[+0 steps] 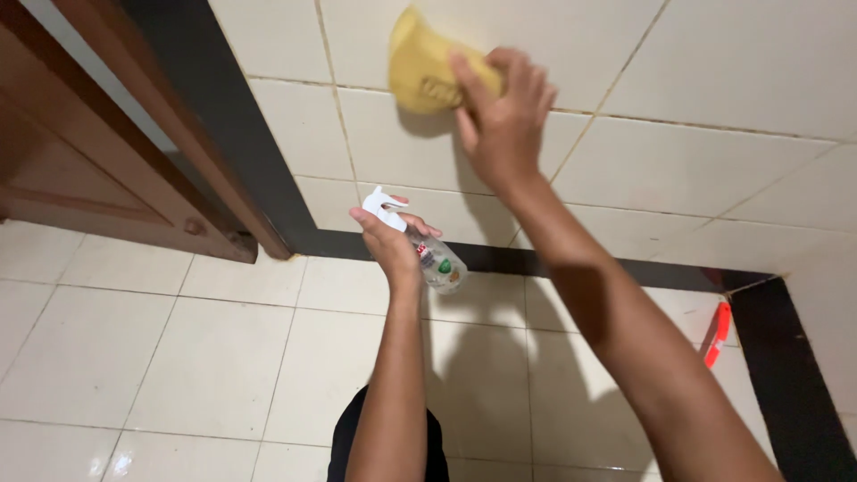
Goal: The person sprays a cleaning solution onto the lower section of a tiled wall and scrubs the grout lines with a yellow sponge. They move along the wall, repeatedly applying the spray and scrubbing the surface.
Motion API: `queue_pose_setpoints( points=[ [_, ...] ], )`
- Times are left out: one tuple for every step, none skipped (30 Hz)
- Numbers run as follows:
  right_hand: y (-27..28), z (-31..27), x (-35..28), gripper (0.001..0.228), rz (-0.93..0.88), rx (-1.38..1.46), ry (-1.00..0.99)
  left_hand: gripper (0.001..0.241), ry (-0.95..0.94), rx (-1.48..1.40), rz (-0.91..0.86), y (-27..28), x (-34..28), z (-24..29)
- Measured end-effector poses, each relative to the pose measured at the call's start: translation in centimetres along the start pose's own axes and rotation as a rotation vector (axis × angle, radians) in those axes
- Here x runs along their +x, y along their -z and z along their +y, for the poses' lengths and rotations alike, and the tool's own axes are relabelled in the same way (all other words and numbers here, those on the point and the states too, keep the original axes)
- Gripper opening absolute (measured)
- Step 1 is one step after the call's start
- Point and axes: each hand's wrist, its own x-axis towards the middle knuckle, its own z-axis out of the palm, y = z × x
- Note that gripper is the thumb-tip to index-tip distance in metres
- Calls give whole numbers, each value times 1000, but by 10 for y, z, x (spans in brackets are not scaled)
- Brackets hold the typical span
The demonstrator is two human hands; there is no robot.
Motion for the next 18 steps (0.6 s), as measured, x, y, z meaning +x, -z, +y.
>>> queue_pose_setpoints(
  points=[
    [-8, -5, -10, 65, 3, -6, 0, 88, 0, -3, -6, 0, 0, 1],
    [-17, -10, -21, 61, -21, 3, 26, 87, -29, 18, -6, 0, -1, 2],
    [-25, -15, -30, 58, -45, 10, 53, 87, -58, 38, -7, 0, 0, 3],
    [-29, -15, -42, 58, -41, 2, 53, 87, -58, 34, -15, -3, 0, 4],
    [-35, -18, -55, 56, -96, -6, 90, 87, -23, 25, 7, -3, 1, 6],
    [-41, -21, -68, 55, -151, -14, 128, 86, 11, 16, 28, -2, 1, 7],
    [-48, -17, -83, 55, -152, -12, 130, 86, 11, 16, 32, 0, 3, 4],
    [-55, -13, -99, 55, -209, -42, 165, 86, 20, 6, 48, 2, 6, 0],
    [-64, -12, -114, 55, -265, -67, 201, 86, 26, 1, 66, 6, 8, -3],
    [-67, -11, -123, 55, -264, -59, 203, 86, 22, 4, 72, 8, 10, -2],
    [-70, -11, -131, 53, -323, -74, 192, 85, 30, -20, 48, 10, 11, -1],
    [-72, -10, -140, 50, -383, -90, 181, 85, 39, -43, 23, 11, 13, -1],
    [-75, -9, -140, 50, -382, -91, 180, 85, 39, -42, 21, 16, 15, -3],
    [-79, -8, -141, 49, -378, -103, 190, 85, 39, -21, 15, 20, 17, -4],
    [-81, -7, -142, 48, -378, -112, 204, 86, 40, -2, 14, 24, 18, -6],
    [-77, -11, -131, 48, -380, -111, 206, 86, 40, -3, 17, 25, 18, -4],
    [-74, -15, -119, 47, -339, -70, 174, 85, 37, -12, 16, 26, 19, -1],
    [-70, -19, -107, 46, -298, -29, 142, 85, 34, -21, 15, 27, 20, 3]
  ],
)
